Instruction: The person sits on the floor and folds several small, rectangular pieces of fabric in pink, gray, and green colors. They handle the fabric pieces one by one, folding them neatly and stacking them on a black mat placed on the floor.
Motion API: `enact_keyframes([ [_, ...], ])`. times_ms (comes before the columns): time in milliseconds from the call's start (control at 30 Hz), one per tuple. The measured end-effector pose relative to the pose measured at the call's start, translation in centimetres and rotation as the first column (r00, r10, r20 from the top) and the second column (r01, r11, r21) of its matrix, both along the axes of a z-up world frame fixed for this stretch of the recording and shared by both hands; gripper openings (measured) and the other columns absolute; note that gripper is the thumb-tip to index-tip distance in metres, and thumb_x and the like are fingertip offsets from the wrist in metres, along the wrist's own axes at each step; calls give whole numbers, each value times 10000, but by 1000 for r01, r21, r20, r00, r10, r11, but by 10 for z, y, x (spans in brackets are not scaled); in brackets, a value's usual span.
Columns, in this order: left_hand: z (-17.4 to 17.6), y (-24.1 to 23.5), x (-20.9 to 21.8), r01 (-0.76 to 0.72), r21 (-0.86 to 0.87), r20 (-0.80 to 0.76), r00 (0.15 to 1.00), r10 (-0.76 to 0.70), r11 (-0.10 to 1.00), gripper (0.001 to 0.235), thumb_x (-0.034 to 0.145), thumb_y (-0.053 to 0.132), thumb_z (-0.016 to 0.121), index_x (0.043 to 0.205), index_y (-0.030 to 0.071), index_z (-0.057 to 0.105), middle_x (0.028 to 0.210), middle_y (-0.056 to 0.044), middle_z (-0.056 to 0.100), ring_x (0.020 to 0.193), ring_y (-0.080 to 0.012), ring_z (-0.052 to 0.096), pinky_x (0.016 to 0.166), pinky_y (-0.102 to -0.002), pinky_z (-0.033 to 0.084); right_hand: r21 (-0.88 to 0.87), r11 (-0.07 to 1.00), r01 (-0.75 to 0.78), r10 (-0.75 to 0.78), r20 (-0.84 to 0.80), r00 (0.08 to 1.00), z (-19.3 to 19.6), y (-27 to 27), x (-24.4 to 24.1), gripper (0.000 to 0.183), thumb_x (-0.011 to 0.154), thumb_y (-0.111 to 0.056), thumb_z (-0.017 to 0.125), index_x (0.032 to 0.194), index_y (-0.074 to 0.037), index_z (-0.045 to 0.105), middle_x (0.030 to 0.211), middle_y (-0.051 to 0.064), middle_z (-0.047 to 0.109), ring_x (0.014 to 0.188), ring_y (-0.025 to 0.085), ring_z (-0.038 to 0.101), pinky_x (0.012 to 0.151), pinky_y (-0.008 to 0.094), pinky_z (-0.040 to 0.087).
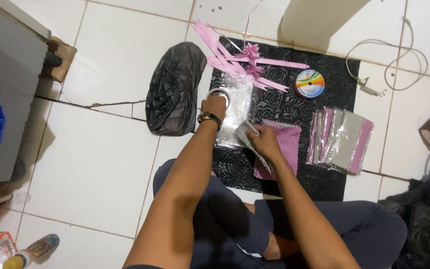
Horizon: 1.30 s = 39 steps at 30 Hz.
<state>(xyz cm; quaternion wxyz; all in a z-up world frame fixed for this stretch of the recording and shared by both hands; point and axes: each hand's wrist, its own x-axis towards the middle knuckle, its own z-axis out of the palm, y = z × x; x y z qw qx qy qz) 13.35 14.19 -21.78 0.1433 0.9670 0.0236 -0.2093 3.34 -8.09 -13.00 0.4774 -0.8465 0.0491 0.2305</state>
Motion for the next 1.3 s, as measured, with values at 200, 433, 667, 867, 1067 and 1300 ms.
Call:
enact_keyframes([
  [200,40,-1,-8,-36,-79,26,999,39,996,81,843,75,707,902,88,762,922,-99,753,1019,-337,712,933,-534,536,-25,1000,-5,6,13,1000,-8,9,4,179,885,-246,718,992,-127,798,828,90,741,840,189,663,769,365,527],
  [433,50,-5,-14,9,-11,23,1000,-9,1000,104,848,93,697,917,120,769,891,-69,746,996,-309,710,976,-519,492,-74,996,45,-46,-18,999,26,2,-13,338,933,-300,732,1183,-75,767,1170,192,743,1172,370,664,1007,492,521],
  [667,143,-73,-40,-115,-555,125,968,219,824,214,938,230,635,1073,90,726,1012,-179,746,1085,-415,681,944,-553,537,203,828,523,-532,-17,847,83,-62,-59,213,977,-199,692,1070,-18,755,838,93,703,795,193,607,723,342,513],
  [867,177,-142,-126,-170,-834,-125,985,121,524,183,920,245,639,981,134,772,853,-134,764,868,-302,734,821,-413,558,511,509,693,-732,-167,661,96,-87,-66,256,1007,-218,698,1183,-33,681,949,96,759,791,136,697,714,324,590],
  [1067,160,-153,-181,-253,-897,-238,967,86,363,253,914,230,719,1111,81,770,983,-211,766,959,-259,700,858,-395,550,456,539,708,-779,-50,625,55,-90,-83,251,963,-253,743,1074,-29,716,861,37,662,756,121,594,668,253,509],
  [1300,141,-147,-177,-299,-817,-253,954,159,493,240,908,182,715,1100,47,764,951,-186,755,863,-242,664,747,-403,561,351,691,632,-723,347,598,52,-79,-96,592,843,-134,804,1363,25,569,1262,279,571,1014,399,689,852,417,587],
])
